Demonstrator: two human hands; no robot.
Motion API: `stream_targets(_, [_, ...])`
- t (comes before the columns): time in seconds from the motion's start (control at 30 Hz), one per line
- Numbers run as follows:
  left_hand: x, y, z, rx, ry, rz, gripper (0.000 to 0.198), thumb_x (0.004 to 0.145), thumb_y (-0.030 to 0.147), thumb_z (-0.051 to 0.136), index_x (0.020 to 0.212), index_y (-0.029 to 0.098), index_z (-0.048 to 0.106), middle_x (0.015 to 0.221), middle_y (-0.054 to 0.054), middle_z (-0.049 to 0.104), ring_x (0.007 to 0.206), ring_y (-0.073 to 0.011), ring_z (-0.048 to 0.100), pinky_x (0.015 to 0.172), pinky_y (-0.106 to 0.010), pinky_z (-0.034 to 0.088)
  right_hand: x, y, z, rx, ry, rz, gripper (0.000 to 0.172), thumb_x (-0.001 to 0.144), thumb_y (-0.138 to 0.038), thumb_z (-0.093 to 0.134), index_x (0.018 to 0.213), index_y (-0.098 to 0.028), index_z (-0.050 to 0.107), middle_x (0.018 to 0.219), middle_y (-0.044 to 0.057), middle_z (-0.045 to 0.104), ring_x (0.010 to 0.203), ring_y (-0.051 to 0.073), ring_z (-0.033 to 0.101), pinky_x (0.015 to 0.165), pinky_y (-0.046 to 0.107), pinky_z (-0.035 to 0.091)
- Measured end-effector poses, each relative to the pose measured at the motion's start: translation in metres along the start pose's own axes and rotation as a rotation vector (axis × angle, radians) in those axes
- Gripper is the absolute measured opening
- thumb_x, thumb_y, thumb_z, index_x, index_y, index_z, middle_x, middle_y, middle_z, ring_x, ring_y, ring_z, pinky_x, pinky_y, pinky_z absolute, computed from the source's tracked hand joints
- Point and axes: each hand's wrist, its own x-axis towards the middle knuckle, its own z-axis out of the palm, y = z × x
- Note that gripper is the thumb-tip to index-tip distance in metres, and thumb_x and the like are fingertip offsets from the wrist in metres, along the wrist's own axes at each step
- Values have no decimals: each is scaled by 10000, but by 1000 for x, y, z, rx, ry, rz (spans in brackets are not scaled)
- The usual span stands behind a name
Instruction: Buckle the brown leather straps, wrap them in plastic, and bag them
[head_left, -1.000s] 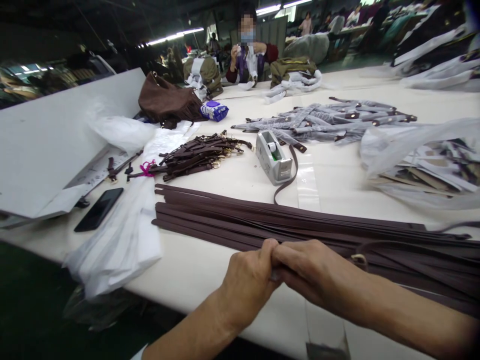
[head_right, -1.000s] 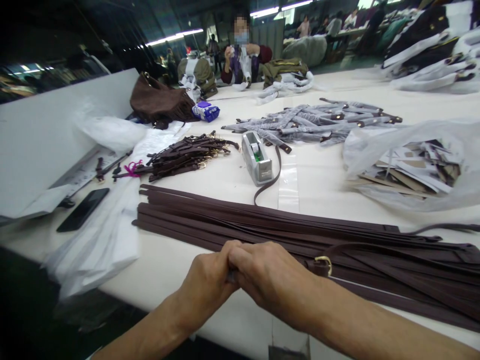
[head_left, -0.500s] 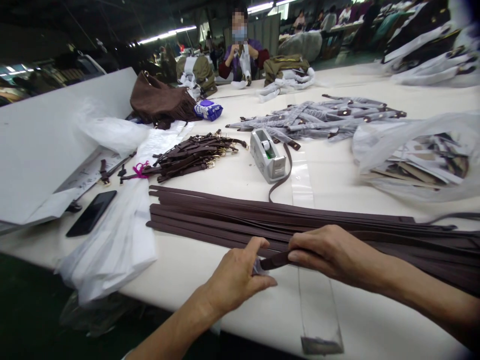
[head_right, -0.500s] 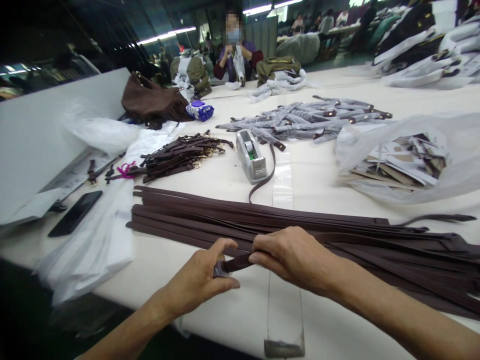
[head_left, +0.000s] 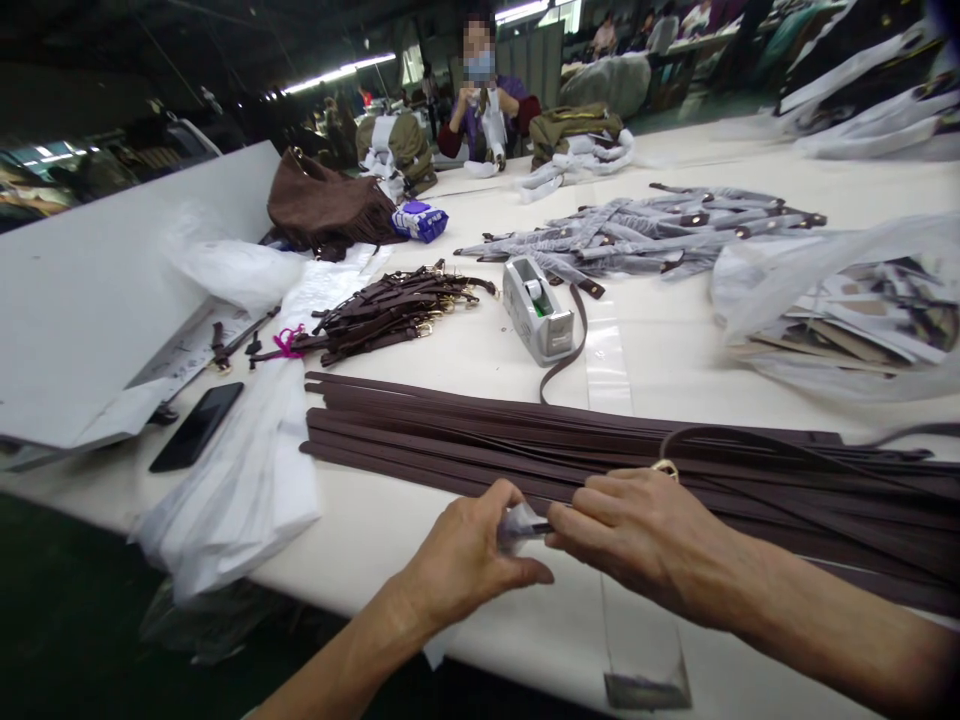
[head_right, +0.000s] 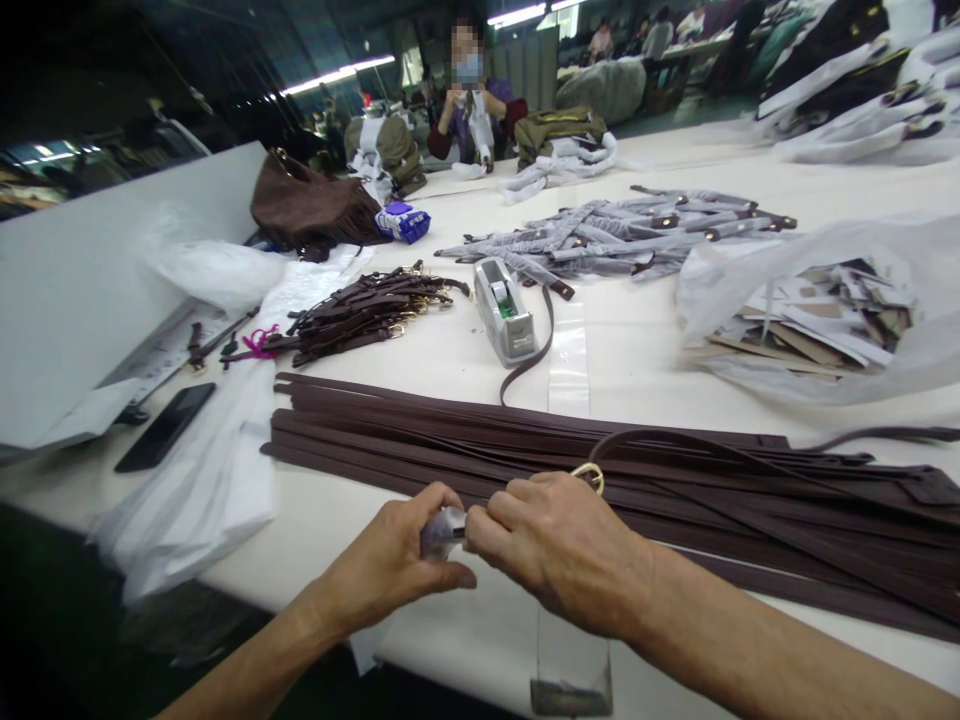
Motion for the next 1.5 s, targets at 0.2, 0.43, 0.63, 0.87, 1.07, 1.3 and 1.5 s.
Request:
stream_targets(0.2, [-2,-2,5,50,29,92,175,722,249,650,733,180,489,594,60,505,549,-106,462,505,-198,268,14,3,-5,182,-119,75,74,880,-235,509,892,-165,527,747,14,605,612,157,546,525,281,307])
stream_targets(0.43, [-4,-3,0,28,-77,61,302,676,280,724,916,211,556,637,61,556,604,-127,520,550,-193,323,3,16,-17,317,-199,191,123,872,-288,538,894,-167,546,811,33,604,722,170,564,605,263,375])
stream_targets(0.63, [-3,0,0,-11,-78,52,429,676,281,720,1045,218,510,637,62,559,585,-133,516,522,-191,319,0,15,-18,237,-151,196,229,819,-366,610,904,-158,565,796,39,607,744,193,551,702,324,376])
stream_targets(0.87, [2,0,5,-151,-119,99,547,614,236,770,1069,199,468,744,49,601,673,-145,563,563,-197,354,4,7,-13,188,-109,114,150,823,-309,616,896,-189,562,820,23,606,726,182,544,641,302,337])
stream_targets(1.07, [-2,0,1,-175,-109,84,607,637,253,759,1145,206,430,681,60,584,632,-136,548,569,-206,356,-2,3,-18,214,-92,156,24,851,-204,560,861,-190,544,771,2,584,686,156,510,623,292,325])
stream_targets(1.3, [1,-1,7,-446,-233,151,638,628,242,757,1163,185,413,702,53,572,616,-104,517,530,-176,366,2,-16,0,-60,93,-116,159,821,-151,545,978,-130,545,810,35,574,730,200,458,570,336,286])
stream_targets(1.5, [-17,-1,-8,-128,4,5,836,493,422,832,1178,211,403,875,9,605,719,-162,554,631,-242,401,-3,-8,2,139,102,7,68,879,-162,486,899,-184,547,738,4,533,608,158,430,511,294,257])
